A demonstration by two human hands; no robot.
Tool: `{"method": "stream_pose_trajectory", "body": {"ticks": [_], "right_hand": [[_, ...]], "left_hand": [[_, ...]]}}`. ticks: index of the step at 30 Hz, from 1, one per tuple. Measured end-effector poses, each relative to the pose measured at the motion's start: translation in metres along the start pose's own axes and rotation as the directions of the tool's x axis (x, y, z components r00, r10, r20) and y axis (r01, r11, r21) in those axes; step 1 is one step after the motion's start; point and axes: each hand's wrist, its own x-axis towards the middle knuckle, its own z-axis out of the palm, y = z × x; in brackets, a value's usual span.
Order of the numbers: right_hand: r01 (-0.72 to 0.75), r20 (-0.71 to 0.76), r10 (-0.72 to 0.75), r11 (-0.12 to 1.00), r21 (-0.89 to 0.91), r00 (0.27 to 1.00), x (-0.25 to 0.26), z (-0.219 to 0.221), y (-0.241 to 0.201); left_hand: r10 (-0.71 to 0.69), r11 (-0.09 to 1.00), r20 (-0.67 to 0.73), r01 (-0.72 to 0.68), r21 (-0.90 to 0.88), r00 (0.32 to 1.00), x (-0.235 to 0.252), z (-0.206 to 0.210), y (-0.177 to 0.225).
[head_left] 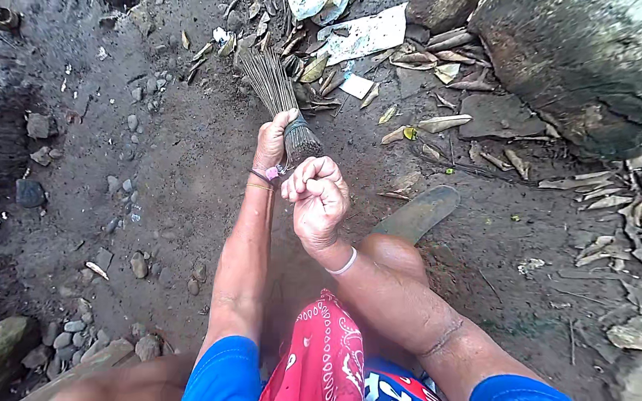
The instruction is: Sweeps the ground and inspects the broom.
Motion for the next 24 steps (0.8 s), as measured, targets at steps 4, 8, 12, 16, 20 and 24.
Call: {"method": "stream_pose_trajectory", "body": {"ticks": [4, 8, 12, 16, 20, 24], "right_hand": [[-0.045, 0.087, 0.047, 0.999, -0.029, 0.995, -0.006, 0.002, 0.012], [-0.050, 0.089, 0.062, 0.990, -0.129, 0.994, -0.004, -0.016, 0.011], [-0.004, 0.021, 0.008, 0.982, -0.190, 1.000, 0.007, -0.030, -0.001], [0.035, -0.016, -0.040, 0.964, -0.263, 0.999, 0.010, -0.044, -0.016], [0.058, -0.029, -0.073, 0.932, -0.357, 0.997, 0.012, -0.064, -0.042], [0.048, -0.034, -0.073, 0.877, -0.479, 0.997, 0.004, -0.086, -0.074]], "left_hand": [[-0.030, 0.999, 0.043, 0.031, -0.014, 0.999, 0.003, -0.033, 0.010], [-0.037, 0.994, 0.050, 0.042, -0.106, 0.998, 0.007, -0.058, 0.024], [0.048, 0.999, 0.066, -0.048, 0.001, 0.997, 0.017, -0.073, 0.034], [0.261, 0.950, 0.152, -0.281, 0.132, 0.953, 0.043, -0.068, 0.062], [0.250, 0.929, 0.099, -0.268, 0.255, 0.963, 0.060, -0.054, 0.072], [0.070, 0.865, 0.006, -0.064, 0.498, 0.998, 0.047, -0.052, 0.012]]}}
